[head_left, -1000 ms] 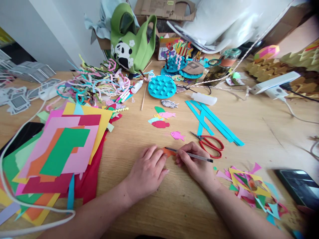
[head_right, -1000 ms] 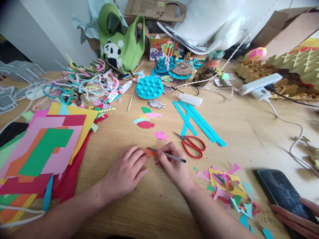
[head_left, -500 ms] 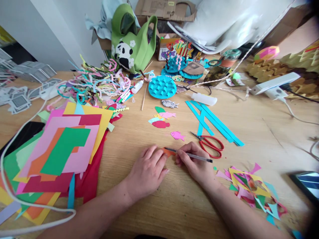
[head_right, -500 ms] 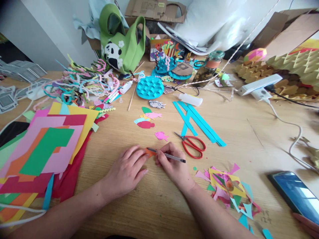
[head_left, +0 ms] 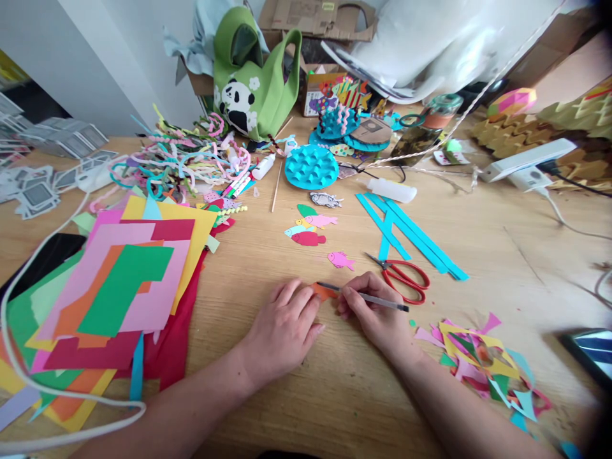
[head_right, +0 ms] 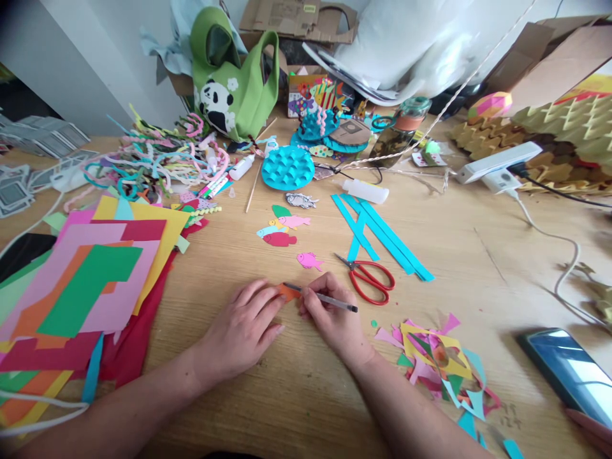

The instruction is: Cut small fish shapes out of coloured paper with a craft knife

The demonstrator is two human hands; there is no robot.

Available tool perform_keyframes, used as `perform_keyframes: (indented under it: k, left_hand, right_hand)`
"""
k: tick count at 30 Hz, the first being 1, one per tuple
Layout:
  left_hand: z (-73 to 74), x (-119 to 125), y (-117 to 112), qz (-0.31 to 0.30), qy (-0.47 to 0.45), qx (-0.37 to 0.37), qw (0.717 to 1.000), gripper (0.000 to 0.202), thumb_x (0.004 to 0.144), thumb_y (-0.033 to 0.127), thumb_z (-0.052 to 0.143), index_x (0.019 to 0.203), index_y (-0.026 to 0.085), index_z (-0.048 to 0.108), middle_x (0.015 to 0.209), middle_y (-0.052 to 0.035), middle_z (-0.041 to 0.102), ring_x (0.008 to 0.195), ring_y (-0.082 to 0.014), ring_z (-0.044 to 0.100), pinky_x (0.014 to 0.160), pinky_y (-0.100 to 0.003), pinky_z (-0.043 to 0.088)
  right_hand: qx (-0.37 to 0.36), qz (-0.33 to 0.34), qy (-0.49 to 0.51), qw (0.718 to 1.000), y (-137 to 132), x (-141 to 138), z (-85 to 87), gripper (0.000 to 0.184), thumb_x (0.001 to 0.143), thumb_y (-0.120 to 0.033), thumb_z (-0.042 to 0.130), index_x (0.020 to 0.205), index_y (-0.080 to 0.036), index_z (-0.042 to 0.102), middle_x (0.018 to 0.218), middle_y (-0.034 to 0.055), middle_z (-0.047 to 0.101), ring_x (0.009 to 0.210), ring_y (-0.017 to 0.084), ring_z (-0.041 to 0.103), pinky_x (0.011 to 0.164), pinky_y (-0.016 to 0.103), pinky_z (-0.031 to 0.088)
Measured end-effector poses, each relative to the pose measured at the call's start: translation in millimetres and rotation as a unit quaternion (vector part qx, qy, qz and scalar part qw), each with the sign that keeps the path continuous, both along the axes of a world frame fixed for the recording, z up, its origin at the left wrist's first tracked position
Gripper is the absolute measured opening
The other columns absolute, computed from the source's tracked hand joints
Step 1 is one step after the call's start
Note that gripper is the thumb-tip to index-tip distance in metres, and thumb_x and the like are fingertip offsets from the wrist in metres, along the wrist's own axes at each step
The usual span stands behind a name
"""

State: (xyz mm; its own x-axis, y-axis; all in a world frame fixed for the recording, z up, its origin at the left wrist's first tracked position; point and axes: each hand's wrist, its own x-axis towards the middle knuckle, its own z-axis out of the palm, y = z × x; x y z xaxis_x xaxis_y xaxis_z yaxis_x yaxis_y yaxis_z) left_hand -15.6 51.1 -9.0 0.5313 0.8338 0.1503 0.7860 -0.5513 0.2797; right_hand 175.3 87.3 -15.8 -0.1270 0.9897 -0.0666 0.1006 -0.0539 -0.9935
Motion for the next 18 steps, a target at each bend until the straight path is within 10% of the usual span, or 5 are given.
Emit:
perform_keyframes:
  k: [18]
  left_hand:
    - [-0.5,0.0,0.5,-0.001,-0.006,0.001,1.0,0.038,0.095,0.031,0.051,0.128,0.013,0.054,0.125,-0.0105,0.058,0.126,-0.0298,0.043,0.109,-0.045,0.036]
  right_hand:
    - [0.007,0.013,-0.008,1.0,-0.8,1.4,0.1,0.028,0.087,-0.043,0.064,0.075,-0.021,0.052,0.057,0.0014,0.064,0.047,0.014,0.059,0.045,0.025,0.047]
